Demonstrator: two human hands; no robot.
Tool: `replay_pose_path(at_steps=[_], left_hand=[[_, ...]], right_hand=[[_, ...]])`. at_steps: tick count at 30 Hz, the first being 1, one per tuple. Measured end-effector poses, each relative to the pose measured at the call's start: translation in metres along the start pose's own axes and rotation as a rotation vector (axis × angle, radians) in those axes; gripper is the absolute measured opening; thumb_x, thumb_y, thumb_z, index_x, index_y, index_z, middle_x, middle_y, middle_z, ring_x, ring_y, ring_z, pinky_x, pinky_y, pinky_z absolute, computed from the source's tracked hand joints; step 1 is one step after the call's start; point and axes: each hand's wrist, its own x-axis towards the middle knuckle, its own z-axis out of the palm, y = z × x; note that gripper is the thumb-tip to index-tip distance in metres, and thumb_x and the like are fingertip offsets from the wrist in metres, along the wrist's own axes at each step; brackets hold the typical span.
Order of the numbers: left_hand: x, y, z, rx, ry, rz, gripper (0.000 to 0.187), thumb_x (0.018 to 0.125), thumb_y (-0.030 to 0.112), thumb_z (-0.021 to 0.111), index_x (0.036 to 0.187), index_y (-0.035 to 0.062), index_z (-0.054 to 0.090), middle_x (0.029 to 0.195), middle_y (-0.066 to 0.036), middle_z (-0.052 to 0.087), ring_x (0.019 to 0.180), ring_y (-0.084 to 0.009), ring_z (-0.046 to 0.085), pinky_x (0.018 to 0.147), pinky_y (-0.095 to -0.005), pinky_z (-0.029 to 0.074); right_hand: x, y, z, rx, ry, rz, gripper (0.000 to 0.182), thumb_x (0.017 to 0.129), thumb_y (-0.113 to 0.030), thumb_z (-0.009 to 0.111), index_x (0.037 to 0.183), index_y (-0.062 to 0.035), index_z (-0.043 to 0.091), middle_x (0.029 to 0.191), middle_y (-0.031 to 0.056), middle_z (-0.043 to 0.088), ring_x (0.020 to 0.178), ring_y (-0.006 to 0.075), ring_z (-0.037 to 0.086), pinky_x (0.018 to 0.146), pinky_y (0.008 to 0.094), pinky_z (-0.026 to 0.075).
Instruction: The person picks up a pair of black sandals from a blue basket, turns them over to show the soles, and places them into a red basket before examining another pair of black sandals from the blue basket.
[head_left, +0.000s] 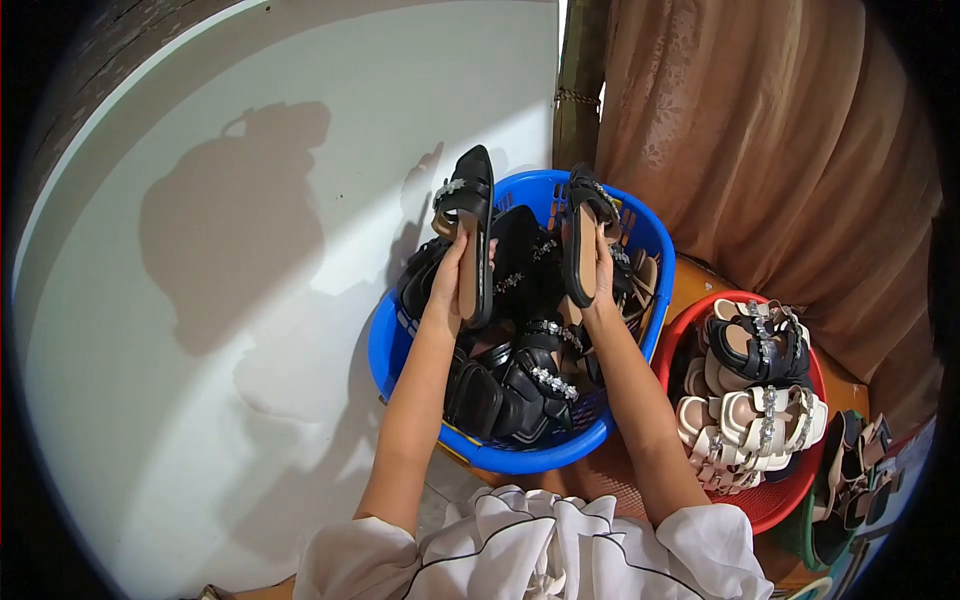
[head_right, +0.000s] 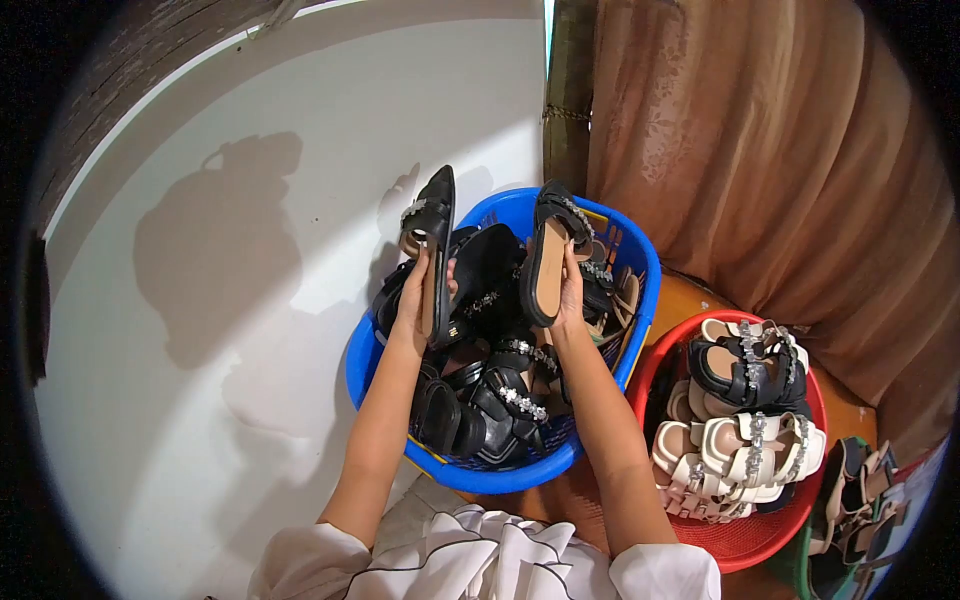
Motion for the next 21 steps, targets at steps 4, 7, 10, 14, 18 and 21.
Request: replay_pose_path(at_steps=[4,7,10,14,18,21], left_hand=[[-0.007,0.004,0.018,0.084,-0.015,0.061,0.047,0.087,0.034,0.042,0.114,-0.0046,0.042,0.101,-0.015,0.056,0.077,-0.0198,0.059,0.072,-0.0278,0.050],[-0.008,0.005,0.023,0.102,-0.128,0.121,0.052,0.088,0.038,0.033,0.119,-0.0049,0.037,0.116,-0.022,0.046,0.091,-0.0277,0.056,0.079,-0.0328,0.047],[-0.009,0.005,0.024,0.072,-0.167,0.140,0.058,0.088,0.043,0.031,0.121,-0.0049,0.034,0.117,-0.024,0.044,0.098,-0.0321,0.052,0.084,-0.0371,0.044],[-0.010,0.005,0.025,0.002,-0.220,0.136,0.068,0.084,0.052,0.032,0.126,-0.0016,0.029,0.120,-0.026,0.040,0.103,-0.0367,0.048,0.087,-0.0411,0.042],[-0.011,0.004,0.025,-0.077,-0.216,0.129,0.078,0.078,0.062,0.034,0.128,0.0024,0.027,0.123,-0.025,0.037,0.106,-0.0390,0.045,0.089,-0.0435,0.039],[-0.011,0.004,0.022,-0.090,-0.192,0.126,0.080,0.076,0.066,0.033,0.127,0.0040,0.028,0.123,-0.022,0.039,0.107,-0.0390,0.044,0.090,-0.0446,0.037]], right_hand=[[0.000,0.002,0.008,-0.009,-0.016,-0.017,0.041,0.084,-0.029,0.049,0.114,-0.0006,0.045,0.102,0.0151,0.056,0.090,0.0244,0.057,0.076,0.0333,0.051],[-0.006,0.002,0.014,-0.152,-0.004,-0.035,0.041,0.082,-0.029,0.050,0.113,-0.0012,0.046,0.103,0.0137,0.056,0.093,0.0244,0.056,0.080,0.0345,0.048],[-0.005,0.000,0.006,-0.259,-0.005,-0.017,0.042,0.080,-0.031,0.050,0.112,-0.0025,0.046,0.104,0.0125,0.056,0.094,0.0241,0.056,0.082,0.0349,0.045],[-0.008,0.005,0.012,-0.299,-0.031,-0.039,0.042,0.080,-0.034,0.051,0.110,-0.0049,0.047,0.103,0.0108,0.057,0.094,0.0235,0.055,0.082,0.0351,0.045],[-0.007,0.004,0.006,-0.204,-0.079,-0.044,0.046,0.080,-0.038,0.051,0.113,-0.0065,0.046,0.106,0.0100,0.055,0.097,0.0234,0.054,0.083,0.0361,0.044],[-0.009,0.003,0.010,-0.146,-0.118,-0.043,0.056,0.079,-0.049,0.049,0.116,-0.0070,0.044,0.113,0.0116,0.050,0.103,0.0258,0.049,0.087,0.0374,0.041]])
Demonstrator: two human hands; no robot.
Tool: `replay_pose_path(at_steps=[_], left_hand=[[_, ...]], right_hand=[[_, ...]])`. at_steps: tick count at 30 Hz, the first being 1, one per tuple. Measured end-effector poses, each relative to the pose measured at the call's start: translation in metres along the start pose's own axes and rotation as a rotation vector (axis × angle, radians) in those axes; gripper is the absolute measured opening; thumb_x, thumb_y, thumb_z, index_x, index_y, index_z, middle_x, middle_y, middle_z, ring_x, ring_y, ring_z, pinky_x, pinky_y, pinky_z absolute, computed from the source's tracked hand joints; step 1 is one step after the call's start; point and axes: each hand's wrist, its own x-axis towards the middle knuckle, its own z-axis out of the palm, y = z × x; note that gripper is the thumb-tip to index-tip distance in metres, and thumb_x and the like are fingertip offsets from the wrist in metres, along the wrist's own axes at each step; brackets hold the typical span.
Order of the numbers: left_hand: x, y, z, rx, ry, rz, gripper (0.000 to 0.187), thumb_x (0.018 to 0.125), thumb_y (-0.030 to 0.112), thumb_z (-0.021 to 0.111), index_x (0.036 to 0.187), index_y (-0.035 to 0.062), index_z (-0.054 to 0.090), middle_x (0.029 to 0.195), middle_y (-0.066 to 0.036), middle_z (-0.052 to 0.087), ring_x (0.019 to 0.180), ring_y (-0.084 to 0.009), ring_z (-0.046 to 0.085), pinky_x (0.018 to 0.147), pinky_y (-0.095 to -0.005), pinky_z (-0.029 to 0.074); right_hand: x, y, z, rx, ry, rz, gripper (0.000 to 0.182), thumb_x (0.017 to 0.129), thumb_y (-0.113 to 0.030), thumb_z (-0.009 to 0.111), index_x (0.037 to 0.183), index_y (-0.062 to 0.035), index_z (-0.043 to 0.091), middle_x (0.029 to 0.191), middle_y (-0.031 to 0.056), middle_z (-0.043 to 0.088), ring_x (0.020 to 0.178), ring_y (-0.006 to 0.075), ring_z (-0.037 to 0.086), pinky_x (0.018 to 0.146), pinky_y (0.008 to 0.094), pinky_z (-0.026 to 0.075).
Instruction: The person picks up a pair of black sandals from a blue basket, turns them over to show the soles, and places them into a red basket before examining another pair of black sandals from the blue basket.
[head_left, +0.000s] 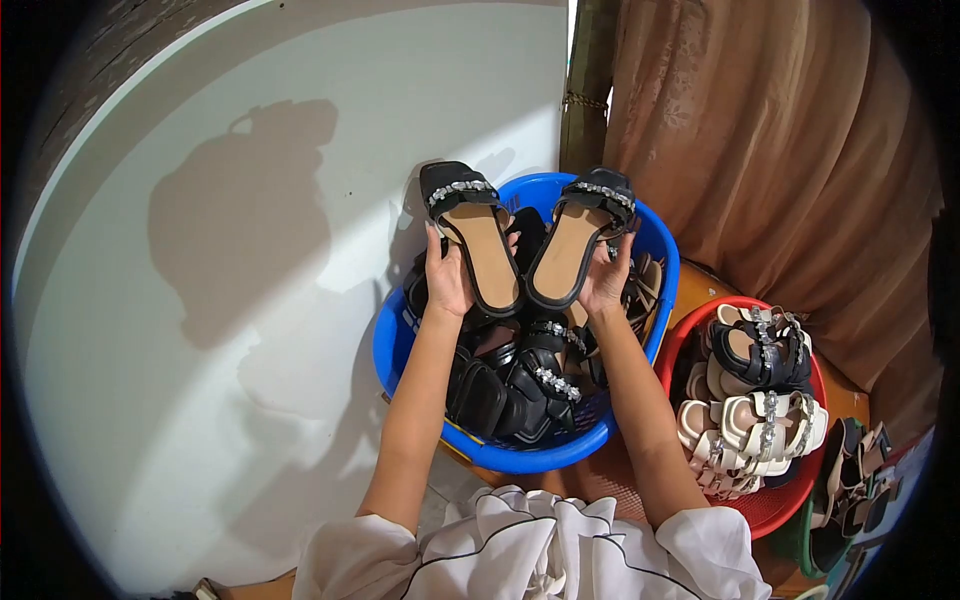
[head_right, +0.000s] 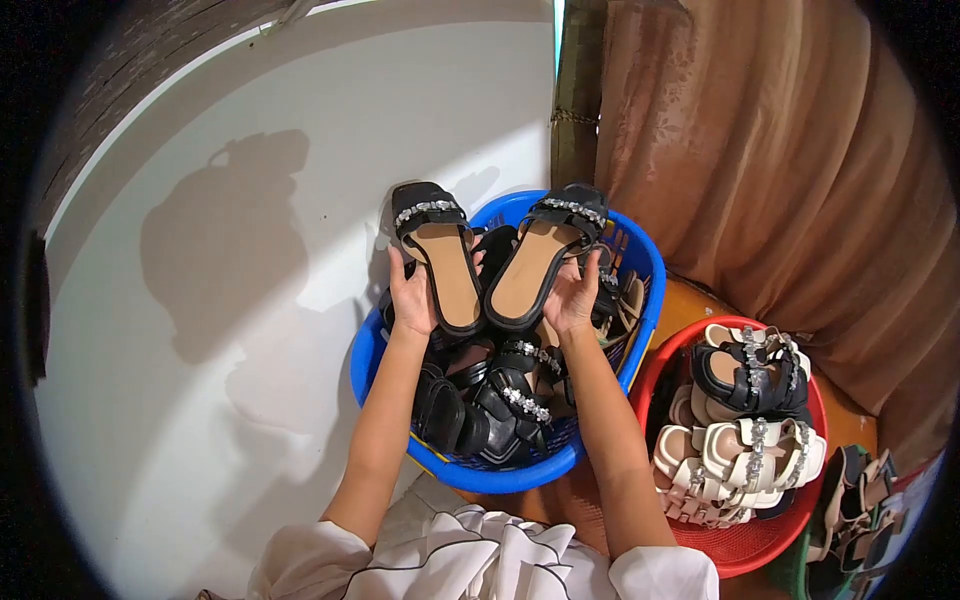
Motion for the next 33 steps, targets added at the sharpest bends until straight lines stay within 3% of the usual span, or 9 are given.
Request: replay_pose_path(at_steps=[8,9,10,13,21,25,33], left_hand=[[-0.002,0.001,0.005,-0.162,0.076,-0.037,0.080,0.074,0.069,0.030,0.125,0.0073,0.034,0.119,-0.017,0.044,0.105,-0.0384,0.045,0.091,-0.0466,0.035],[0.000,-0.001,0.001,-0.197,0.091,-0.038,0.078,0.075,0.068,0.030,0.125,0.0075,0.034,0.119,-0.017,0.044,0.105,-0.0384,0.045,0.091,-0.0466,0.035],[0.002,-0.002,-0.003,-0.231,0.107,-0.039,0.077,0.076,0.067,0.029,0.125,0.0078,0.034,0.119,-0.017,0.044,0.105,-0.0385,0.045,0.091,-0.0467,0.035],[0.002,-0.003,-0.011,-0.213,-0.065,-0.031,0.064,0.081,0.057,0.035,0.124,0.0096,0.036,0.123,-0.014,0.042,0.111,-0.0320,0.041,0.095,-0.0434,0.031],[0.008,-0.013,-0.014,-0.013,0.052,0.044,0.056,0.087,0.049,0.027,0.124,0.0079,0.035,0.120,-0.013,0.045,0.107,-0.0326,0.045,0.092,-0.0440,0.036],[0.010,-0.011,-0.019,-0.010,0.064,0.075,0.053,0.087,0.047,0.031,0.124,0.0094,0.036,0.122,-0.014,0.042,0.111,-0.0360,0.041,0.094,-0.0474,0.032],[0.011,-0.015,-0.025,0.213,0.097,0.126,0.051,0.085,0.043,0.038,0.122,0.0070,0.037,0.117,-0.010,0.046,0.106,-0.0238,0.046,0.090,-0.0416,0.039]], right_hand=[[0.001,0.000,0.009,0.111,-0.040,0.048,0.060,0.079,-0.054,0.044,0.116,-0.0077,0.044,0.117,0.0138,0.047,0.107,0.0282,0.045,0.088,0.0415,0.040],[0.001,-0.001,0.001,0.202,-0.077,0.083,0.060,0.078,-0.049,0.050,0.120,-0.0081,0.039,0.123,0.0164,0.041,0.116,0.0337,0.036,0.094,0.0464,0.034],[0.002,-0.001,-0.006,0.192,-0.068,0.076,0.061,0.077,-0.050,0.051,0.120,-0.0080,0.040,0.123,0.0163,0.041,0.116,0.0334,0.036,0.093,0.0461,0.036],[0.004,0.000,-0.018,0.131,-0.016,0.042,0.065,0.073,-0.051,0.055,0.119,-0.0074,0.039,0.122,0.0163,0.040,0.115,0.0327,0.036,0.090,0.0454,0.039],[0.006,0.001,-0.007,-0.129,0.046,-0.051,0.080,0.069,-0.052,0.059,0.124,-0.0047,0.028,0.124,0.0184,0.033,0.115,0.0342,0.035,0.094,0.0468,0.036],[0.005,0.001,-0.009,-0.073,0.009,-0.037,0.067,0.075,-0.049,0.054,0.123,-0.0089,0.032,0.122,0.0155,0.036,0.115,0.0339,0.035,0.096,0.0479,0.032],[0.005,0.003,-0.007,-0.009,0.021,-0.067,0.067,0.073,-0.043,0.060,0.123,-0.0087,0.032,0.122,0.0144,0.033,0.116,0.0329,0.032,0.098,0.0454,0.031]])
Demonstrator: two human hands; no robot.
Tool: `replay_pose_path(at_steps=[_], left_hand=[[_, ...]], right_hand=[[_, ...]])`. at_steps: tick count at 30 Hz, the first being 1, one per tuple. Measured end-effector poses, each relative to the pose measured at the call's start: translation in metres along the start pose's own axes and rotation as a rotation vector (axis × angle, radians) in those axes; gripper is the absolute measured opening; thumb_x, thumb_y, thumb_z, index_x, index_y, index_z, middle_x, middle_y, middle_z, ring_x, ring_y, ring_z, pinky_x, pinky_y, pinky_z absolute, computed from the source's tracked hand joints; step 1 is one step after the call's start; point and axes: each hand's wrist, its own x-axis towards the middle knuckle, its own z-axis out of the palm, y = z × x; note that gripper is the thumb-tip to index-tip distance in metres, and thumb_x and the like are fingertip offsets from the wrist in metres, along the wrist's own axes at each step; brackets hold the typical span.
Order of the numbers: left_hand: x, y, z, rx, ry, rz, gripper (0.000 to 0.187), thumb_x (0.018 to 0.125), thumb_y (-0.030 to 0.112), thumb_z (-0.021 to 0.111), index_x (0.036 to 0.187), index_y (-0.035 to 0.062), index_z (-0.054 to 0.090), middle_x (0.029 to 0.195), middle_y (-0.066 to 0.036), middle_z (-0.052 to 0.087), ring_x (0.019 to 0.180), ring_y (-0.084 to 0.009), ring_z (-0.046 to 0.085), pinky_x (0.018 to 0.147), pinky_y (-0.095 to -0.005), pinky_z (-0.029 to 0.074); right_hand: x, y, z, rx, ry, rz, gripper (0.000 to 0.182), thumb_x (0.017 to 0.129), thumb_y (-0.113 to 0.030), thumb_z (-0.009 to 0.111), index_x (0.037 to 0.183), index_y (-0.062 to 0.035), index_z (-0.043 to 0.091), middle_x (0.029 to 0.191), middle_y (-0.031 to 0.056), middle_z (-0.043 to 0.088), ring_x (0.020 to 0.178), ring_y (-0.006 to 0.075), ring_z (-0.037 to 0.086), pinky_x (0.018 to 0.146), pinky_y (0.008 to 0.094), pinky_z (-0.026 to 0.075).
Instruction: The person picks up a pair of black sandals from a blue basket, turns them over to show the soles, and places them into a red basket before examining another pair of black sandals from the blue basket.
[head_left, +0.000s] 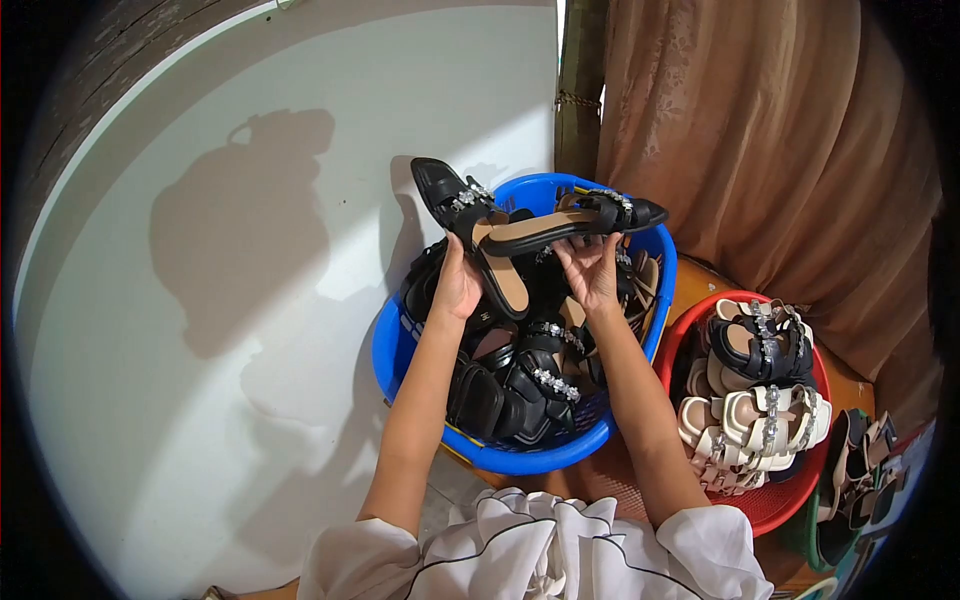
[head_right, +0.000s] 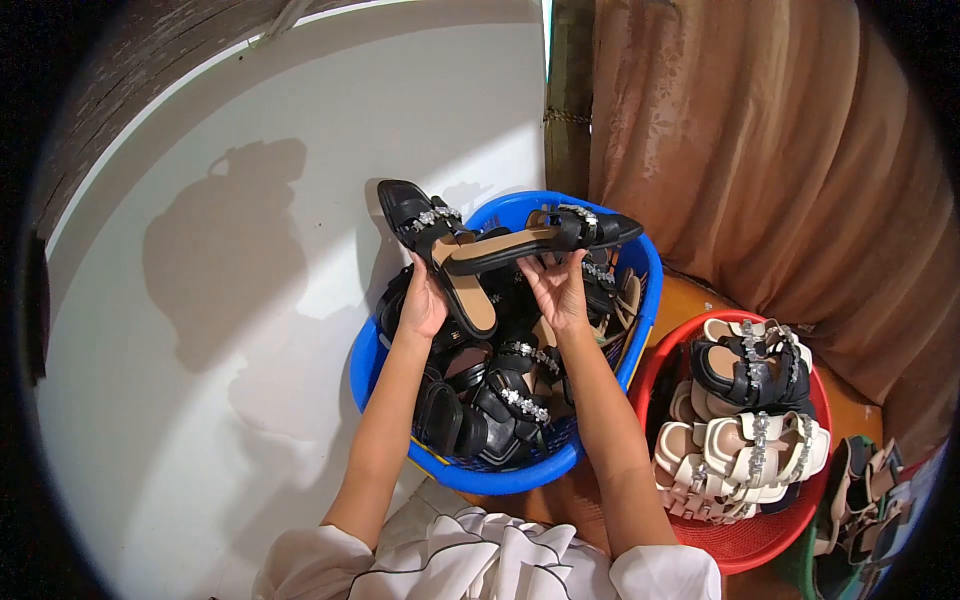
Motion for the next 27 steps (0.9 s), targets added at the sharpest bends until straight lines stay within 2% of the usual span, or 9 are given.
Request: replay_pose_path(at_steps=[2,5,8,12,16,19,22,25,27], left_hand=[[0.000,-0.002,-0.002,0.032,-0.022,-0.027,0.052,0.085,0.044,0.038,0.120,0.0063,0.039,0.113,-0.009,0.049,0.101,-0.0224,0.049,0.088,-0.0395,0.041],[-0.003,-0.001,0.000,0.061,-0.056,-0.044,0.049,0.083,0.043,0.044,0.118,0.0078,0.042,0.112,-0.006,0.050,0.104,-0.0185,0.047,0.090,-0.0345,0.037],[-0.002,-0.002,0.007,0.141,-0.026,0.018,0.055,0.083,0.044,0.043,0.119,0.0034,0.039,0.115,-0.010,0.048,0.105,-0.0243,0.048,0.090,-0.0380,0.040],[-0.004,-0.001,0.007,0.160,-0.038,-0.033,0.058,0.081,0.045,0.044,0.119,0.0020,0.038,0.116,-0.013,0.047,0.107,-0.0266,0.047,0.091,-0.0373,0.039],[-0.004,-0.001,0.006,0.162,-0.033,-0.043,0.060,0.081,0.046,0.044,0.119,0.0009,0.038,0.115,-0.014,0.047,0.107,-0.0276,0.047,0.090,-0.0369,0.040],[-0.004,0.002,0.007,0.125,-0.033,-0.043,0.060,0.081,0.047,0.043,0.119,0.0005,0.038,0.115,-0.015,0.048,0.107,-0.0277,0.047,0.089,-0.0358,0.041],[-0.005,0.007,0.012,0.067,-0.034,-0.023,0.060,0.081,0.048,0.042,0.118,0.0010,0.038,0.114,-0.014,0.048,0.106,-0.0259,0.048,0.088,-0.0341,0.042],[-0.003,0.007,-0.004,-0.004,0.044,0.003,0.059,0.081,0.049,0.042,0.118,0.0022,0.040,0.114,-0.013,0.049,0.104,-0.0235,0.049,0.088,-0.0335,0.042],[-0.002,0.008,-0.013,-0.041,0.115,0.030,0.058,0.081,0.049,0.043,0.117,0.0030,0.040,0.114,-0.012,0.049,0.103,-0.0223,0.049,0.089,-0.0337,0.042]], right_hand=[[-0.001,0.000,0.004,0.029,0.014,0.000,0.066,0.072,-0.041,0.061,0.122,-0.0080,0.033,0.121,0.0144,0.034,0.117,0.0326,0.031,0.099,0.0453,0.031],[-0.001,-0.001,0.005,0.037,-0.005,0.000,0.065,0.072,-0.038,0.063,0.121,-0.0067,0.034,0.121,0.0146,0.034,0.117,0.0323,0.030,0.100,0.0455,0.029],[-0.001,-0.001,0.006,0.018,-0.069,0.006,0.063,0.073,-0.035,0.063,0.120,-0.0055,0.035,0.120,0.0149,0.035,0.117,0.0321,0.031,0.101,0.0457,0.027],[-0.002,0.001,0.003,-0.012,-0.069,0.049,0.056,0.075,-0.031,0.062,0.118,-0.0066,0.037,0.117,0.0122,0.042,0.115,0.0300,0.035,0.101,0.0455,0.025],[-0.002,0.004,0.004,-0.154,-0.123,0.062,0.045,0.079,-0.027,0.059,0.116,-0.0121,0.039,0.115,0.0061,0.047,0.113,0.0258,0.039,0.099,0.0470,0.027],[-0.003,0.003,0.002,-0.438,-0.096,0.030,0.058,0.076,-0.039,0.059,0.120,-0.0095,0.036,0.123,0.0108,0.038,0.117,0.0256,0.035,0.098,0.0460,0.027],[-0.006,0.006,0.004,-0.517,-0.068,0.009,0.054,0.078,-0.032,0.059,0.120,-0.0072,0.036,0.121,0.0107,0.042,0.113,0.0249,0.040,0.097,0.0467,0.028],[-0.008,0.014,-0.006,-0.682,0.035,-0.033,0.058,0.075,-0.021,0.064,0.122,-0.0045,0.035,0.113,0.0085,0.048,0.105,0.0202,0.046,0.095,0.0345,0.031],[-0.013,0.011,0.001,-0.940,0.035,0.088,0.054,0.069,-0.027,0.070,0.112,-0.0019,0.048,0.105,0.0082,0.053,0.100,0.0178,0.048,0.090,0.0308,0.034]])
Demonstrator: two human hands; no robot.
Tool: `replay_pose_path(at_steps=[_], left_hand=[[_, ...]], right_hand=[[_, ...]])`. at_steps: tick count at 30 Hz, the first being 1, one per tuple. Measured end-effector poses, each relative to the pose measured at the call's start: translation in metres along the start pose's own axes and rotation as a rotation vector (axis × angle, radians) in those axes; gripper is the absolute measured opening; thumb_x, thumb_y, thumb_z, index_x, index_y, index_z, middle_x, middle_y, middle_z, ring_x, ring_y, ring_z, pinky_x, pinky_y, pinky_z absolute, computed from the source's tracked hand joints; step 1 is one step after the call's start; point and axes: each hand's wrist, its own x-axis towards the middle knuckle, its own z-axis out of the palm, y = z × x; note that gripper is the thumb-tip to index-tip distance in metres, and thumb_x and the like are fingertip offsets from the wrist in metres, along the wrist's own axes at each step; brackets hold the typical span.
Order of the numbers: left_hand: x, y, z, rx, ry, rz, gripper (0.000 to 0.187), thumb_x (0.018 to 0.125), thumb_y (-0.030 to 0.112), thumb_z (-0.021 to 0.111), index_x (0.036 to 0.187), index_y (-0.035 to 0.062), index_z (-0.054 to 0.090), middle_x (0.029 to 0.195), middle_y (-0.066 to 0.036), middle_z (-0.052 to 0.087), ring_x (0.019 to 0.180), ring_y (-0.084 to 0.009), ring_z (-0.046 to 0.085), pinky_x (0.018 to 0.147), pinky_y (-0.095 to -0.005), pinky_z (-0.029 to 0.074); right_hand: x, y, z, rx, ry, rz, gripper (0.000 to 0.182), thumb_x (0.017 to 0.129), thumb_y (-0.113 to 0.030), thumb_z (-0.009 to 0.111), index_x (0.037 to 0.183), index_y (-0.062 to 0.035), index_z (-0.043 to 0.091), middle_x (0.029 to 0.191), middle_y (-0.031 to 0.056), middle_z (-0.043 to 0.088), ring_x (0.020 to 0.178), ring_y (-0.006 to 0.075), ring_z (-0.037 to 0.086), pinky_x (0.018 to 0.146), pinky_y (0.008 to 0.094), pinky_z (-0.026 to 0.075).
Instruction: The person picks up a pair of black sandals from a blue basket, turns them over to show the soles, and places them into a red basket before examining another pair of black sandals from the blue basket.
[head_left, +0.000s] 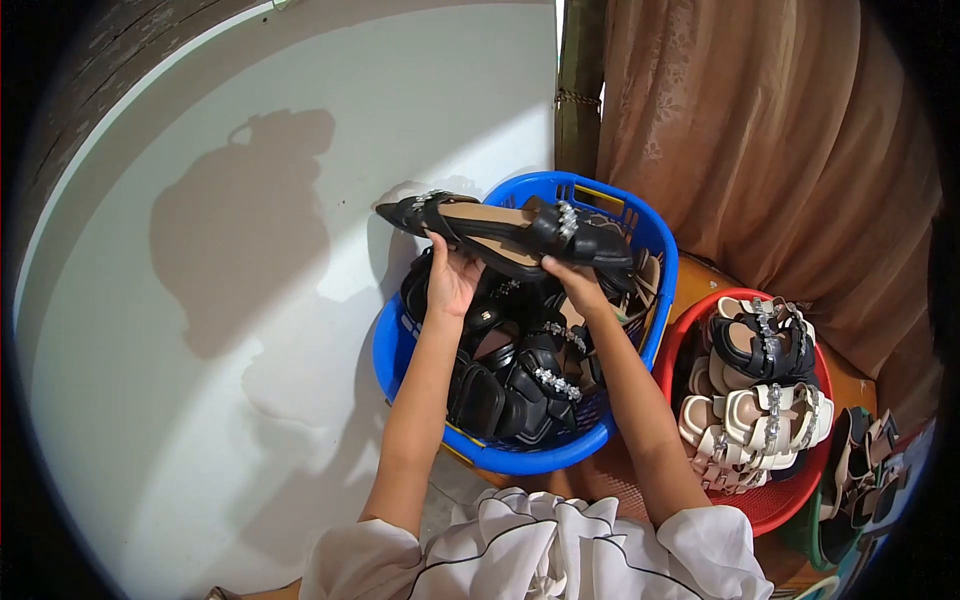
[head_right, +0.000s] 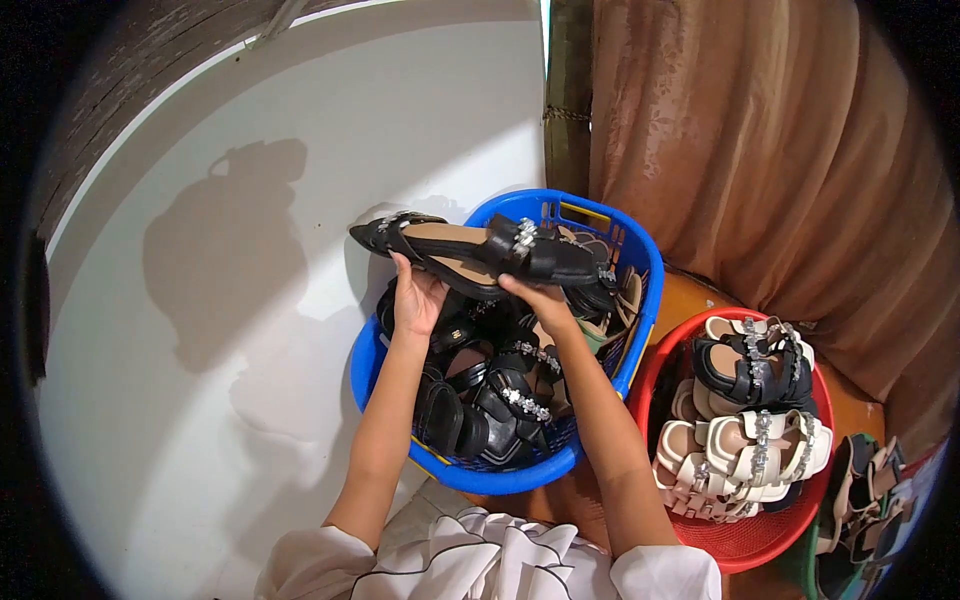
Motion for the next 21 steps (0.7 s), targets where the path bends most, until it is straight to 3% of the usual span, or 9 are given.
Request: replay_pose_path(at_steps=[3,10,11,14,17,21], left_hand=[[-0.001,0.007,0.000,-0.025,0.080,0.031,0.057,0.081,0.048,0.046,0.117,0.0037,0.041,0.114,-0.011,0.049,0.104,-0.0222,0.048,0.090,-0.0347,0.040],[-0.001,0.009,-0.002,-0.118,0.067,0.128,0.057,0.080,0.046,0.048,0.117,0.0031,0.041,0.116,-0.011,0.049,0.106,-0.0222,0.047,0.090,-0.0346,0.040],[0.000,0.008,-0.005,-0.165,0.048,0.121,0.055,0.081,0.044,0.048,0.117,0.0039,0.041,0.115,-0.010,0.049,0.105,-0.0217,0.048,0.088,-0.0341,0.042],[0.002,0.007,-0.013,-0.247,0.017,0.105,0.053,0.082,0.043,0.046,0.118,0.0050,0.040,0.115,-0.010,0.049,0.104,-0.0212,0.049,0.087,-0.0334,0.044],[-0.001,0.007,-0.009,-0.244,0.044,0.125,0.059,0.079,0.047,0.050,0.117,0.0031,0.042,0.115,-0.010,0.050,0.105,-0.0224,0.048,0.089,-0.0353,0.041],[-0.003,0.009,-0.004,-0.246,0.080,0.143,0.061,0.077,0.048,0.052,0.116,0.0019,0.043,0.114,-0.010,0.051,0.105,-0.0230,0.047,0.090,-0.0363,0.039]], right_hand=[[-0.012,-0.019,0.015,-0.188,-0.020,0.046,0.048,0.064,-0.028,0.074,0.100,-0.0027,0.057,0.101,0.0065,0.055,0.093,0.0172,0.050,0.084,0.0301,0.039],[-0.017,-0.027,0.010,-0.348,-0.173,0.067,0.043,0.061,-0.018,0.077,0.097,-0.0041,0.057,0.094,0.0016,0.056,0.085,0.0137,0.052,0.076,0.0293,0.044],[-0.017,-0.022,0.008,-0.317,-0.149,0.019,0.045,0.059,-0.017,0.078,0.096,-0.0054,0.057,0.093,0.0004,0.056,0.083,0.0127,0.051,0.072,0.0280,0.044],[-0.018,-0.024,0.005,-0.199,-0.165,-0.085,0.055,0.058,-0.020,0.079,0.104,-0.0055,0.053,0.099,0.0020,0.054,0.088,0.0140,0.050,0.079,0.0273,0.042],[-0.001,0.016,-0.026,-0.085,-0.303,0.020,0.075,0.051,-0.020,0.082,0.115,-0.0072,0.044,0.110,0.0048,0.050,0.100,0.0182,0.047,0.088,0.0365,0.039],[-0.004,0.005,-0.021,0.311,-0.472,0.089,0.083,0.048,-0.022,0.082,0.119,-0.0085,0.041,0.115,0.0061,0.047,0.106,0.0215,0.044,0.091,0.0435,0.035]])
